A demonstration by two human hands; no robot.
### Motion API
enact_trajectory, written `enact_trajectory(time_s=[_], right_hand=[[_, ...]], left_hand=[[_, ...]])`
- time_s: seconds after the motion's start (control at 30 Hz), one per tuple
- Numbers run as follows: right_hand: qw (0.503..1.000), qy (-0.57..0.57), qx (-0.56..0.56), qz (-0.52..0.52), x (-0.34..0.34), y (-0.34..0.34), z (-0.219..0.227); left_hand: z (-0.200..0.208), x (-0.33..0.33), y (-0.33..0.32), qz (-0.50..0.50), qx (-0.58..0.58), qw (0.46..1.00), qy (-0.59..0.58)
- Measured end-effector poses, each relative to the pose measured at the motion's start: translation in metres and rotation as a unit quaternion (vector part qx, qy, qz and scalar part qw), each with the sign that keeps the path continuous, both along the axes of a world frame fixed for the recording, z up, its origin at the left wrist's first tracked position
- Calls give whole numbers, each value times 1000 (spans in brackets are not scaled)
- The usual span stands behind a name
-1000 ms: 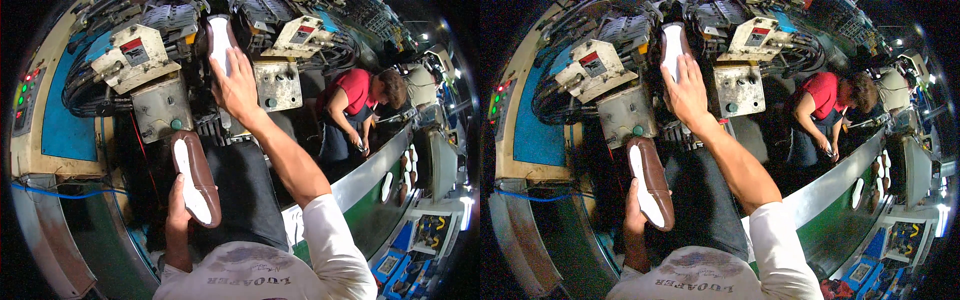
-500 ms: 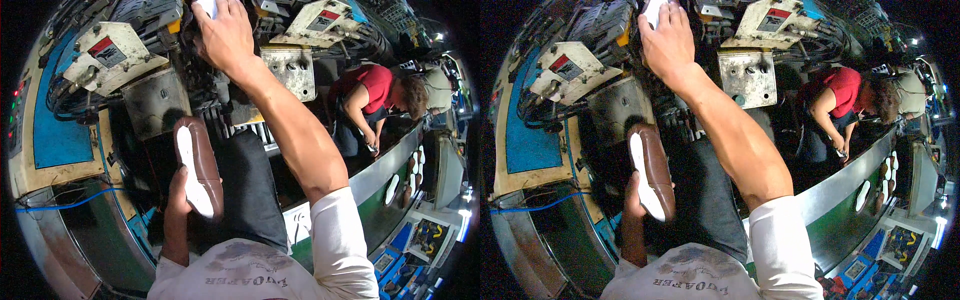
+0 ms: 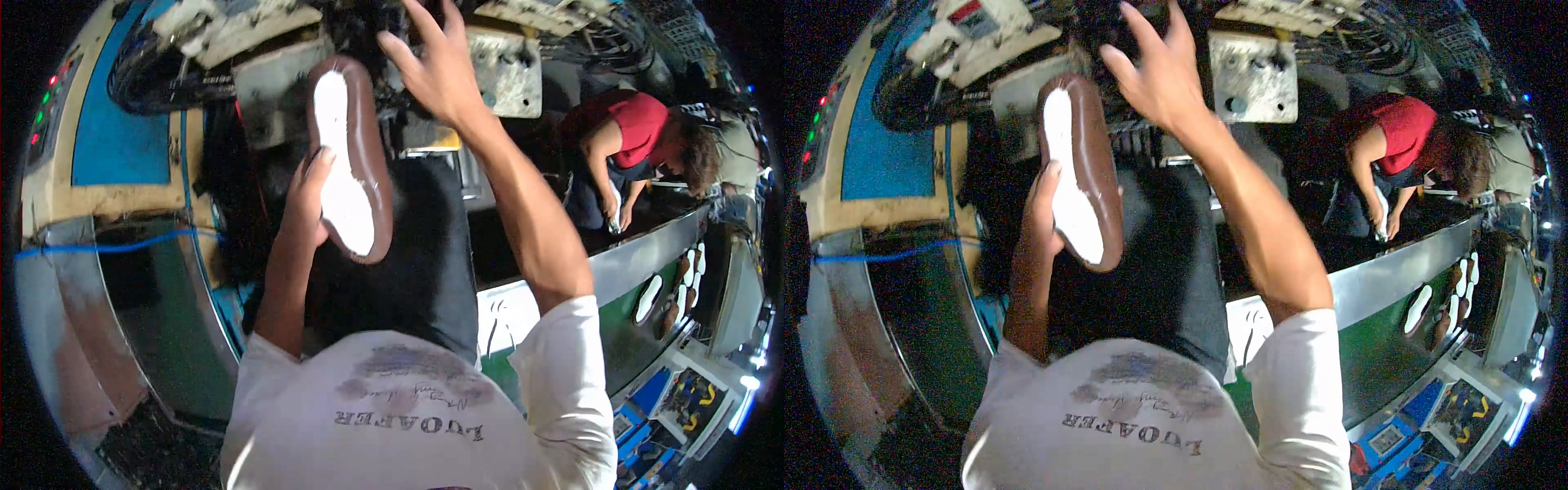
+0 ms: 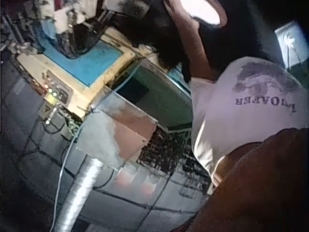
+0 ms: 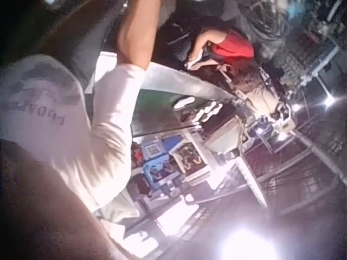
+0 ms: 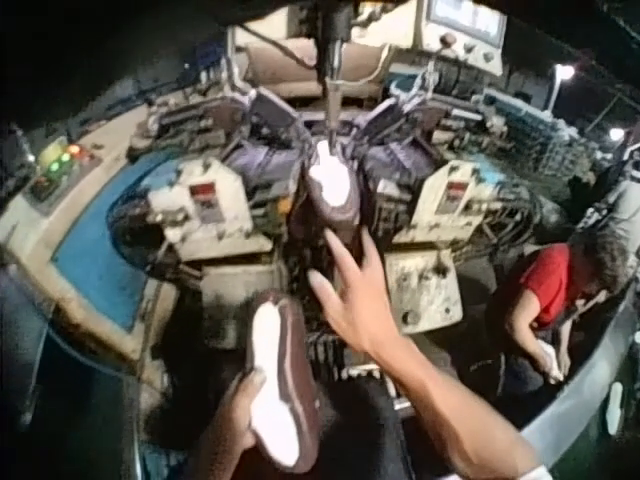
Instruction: Assembling shoe components and operating a lasting machine on a production line.
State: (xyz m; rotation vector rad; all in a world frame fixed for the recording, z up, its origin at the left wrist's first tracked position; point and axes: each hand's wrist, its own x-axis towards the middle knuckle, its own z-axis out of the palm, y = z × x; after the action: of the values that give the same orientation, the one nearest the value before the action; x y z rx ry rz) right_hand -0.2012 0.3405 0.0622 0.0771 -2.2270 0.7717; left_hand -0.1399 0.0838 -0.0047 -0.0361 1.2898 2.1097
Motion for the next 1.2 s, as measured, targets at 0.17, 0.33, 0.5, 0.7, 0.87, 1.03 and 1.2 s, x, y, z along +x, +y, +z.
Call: enact_trajectory(time_s=[0.17,0.33,0.5,0.7,0.87,1.03,1.2], right_hand=[[603,-393,-660,213,194,-55,-58],[653,-195,-698,219,239,-81,-70],[730,-178,-640,160,263,-88,-88],[766,-444,-437,160,273,-93,-69],[706,-453,-521,157,304,-61,-117],[718,-418,-549,89,338,-47,-140],[748,-353,-562,33,352,-4,-147]], left_hand=[[9,27,15,12,43,998,43],[4,67,34,-100,160,978,87],[-5,111,29,-86,132,983,94],[-46,143,-20,51,85,995,31],[-117,146,-99,130,147,974,-112],[-163,90,-358,361,-281,871,181],[-105,-31,-412,279,-623,700,208]])
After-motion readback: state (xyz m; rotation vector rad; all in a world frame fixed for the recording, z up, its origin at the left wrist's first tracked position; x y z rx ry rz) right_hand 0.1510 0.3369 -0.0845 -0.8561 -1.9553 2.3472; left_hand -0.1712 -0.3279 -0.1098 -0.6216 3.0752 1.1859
